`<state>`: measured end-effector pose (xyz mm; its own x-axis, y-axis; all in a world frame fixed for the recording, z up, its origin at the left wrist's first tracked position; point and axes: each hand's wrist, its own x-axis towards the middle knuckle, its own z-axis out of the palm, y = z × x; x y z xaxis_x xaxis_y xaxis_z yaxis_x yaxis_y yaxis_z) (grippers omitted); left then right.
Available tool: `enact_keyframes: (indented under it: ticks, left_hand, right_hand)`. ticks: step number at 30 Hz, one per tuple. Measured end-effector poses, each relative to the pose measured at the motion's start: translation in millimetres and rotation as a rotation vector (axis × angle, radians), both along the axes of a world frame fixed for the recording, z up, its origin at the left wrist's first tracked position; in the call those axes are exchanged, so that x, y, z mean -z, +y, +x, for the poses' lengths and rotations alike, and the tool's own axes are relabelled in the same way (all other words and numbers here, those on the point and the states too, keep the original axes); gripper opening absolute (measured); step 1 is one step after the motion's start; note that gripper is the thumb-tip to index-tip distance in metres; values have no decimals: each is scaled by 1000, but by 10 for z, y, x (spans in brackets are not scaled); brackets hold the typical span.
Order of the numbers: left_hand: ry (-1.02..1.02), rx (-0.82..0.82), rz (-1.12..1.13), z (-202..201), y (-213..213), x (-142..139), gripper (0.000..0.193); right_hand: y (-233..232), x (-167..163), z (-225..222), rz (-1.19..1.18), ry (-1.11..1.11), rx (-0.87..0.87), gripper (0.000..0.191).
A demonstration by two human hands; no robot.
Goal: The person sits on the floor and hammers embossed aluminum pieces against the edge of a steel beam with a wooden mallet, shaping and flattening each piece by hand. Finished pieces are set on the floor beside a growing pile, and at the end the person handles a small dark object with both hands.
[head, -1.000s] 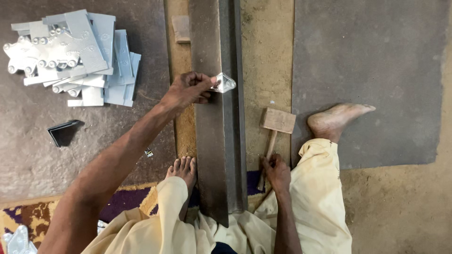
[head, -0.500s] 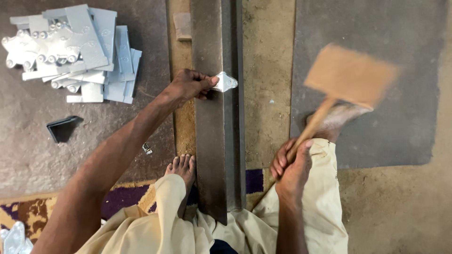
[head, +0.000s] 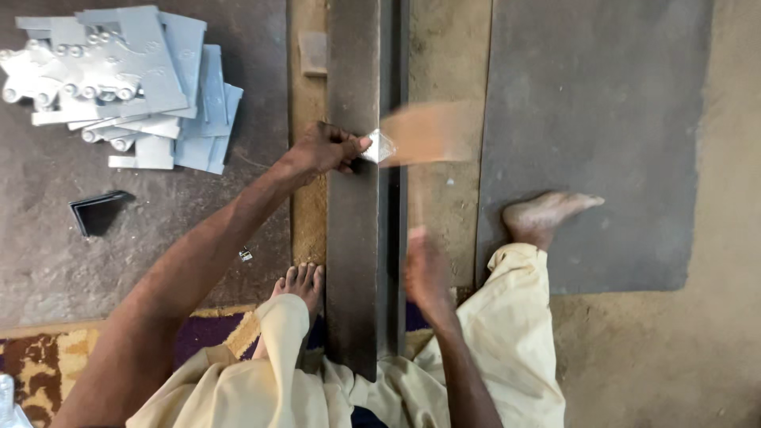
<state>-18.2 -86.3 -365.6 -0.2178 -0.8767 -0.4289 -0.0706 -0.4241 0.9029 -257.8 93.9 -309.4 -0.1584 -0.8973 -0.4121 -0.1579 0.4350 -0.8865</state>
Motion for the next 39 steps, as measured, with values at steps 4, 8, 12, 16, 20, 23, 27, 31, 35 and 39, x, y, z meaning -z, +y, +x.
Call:
enact_keyframes:
  ticks: [4,8,12,16,20,23,27,31,35,39]
  left_hand:
    - [-13,-39,-88,80,57,-67,32]
    - [-89,-19,-96,105,73,-151,29]
    - [-89,-21,-126,105,99,-207,28]
    - [-81,19,-252,157,149,-260,29]
    - [-148,7,-210,161,157,-256,29]
    - [-80,-4,-180,145,158,-260,29]
    - [-165,68,-182,176,178,-376,39]
    - [-116,87,-137,107,164,-446,29]
    - [-108,49,-78,36,117,-379,35]
    - [-178,71,-115,5,88,-305,37]
  right_hand:
    - [24,-240,97,247,-28,85,43]
    - [81,-699,-60,36,172,64,44]
    - [32,-933,53,-474,31,-70,36]
    - [-87,-897,147,-248,453,-182,37]
    - [42,-712,-143,-239,202,64,42]
    - [121,-427,-273,-344,595,-83,55]
    - [87,-241,-240,-148,524,-246,43]
    - [131,-437,-307,54,99,110,41]
    - [111,-470,-435,-166,-271,316,48]
    - [21,18,-233,-72,-461,315,49]
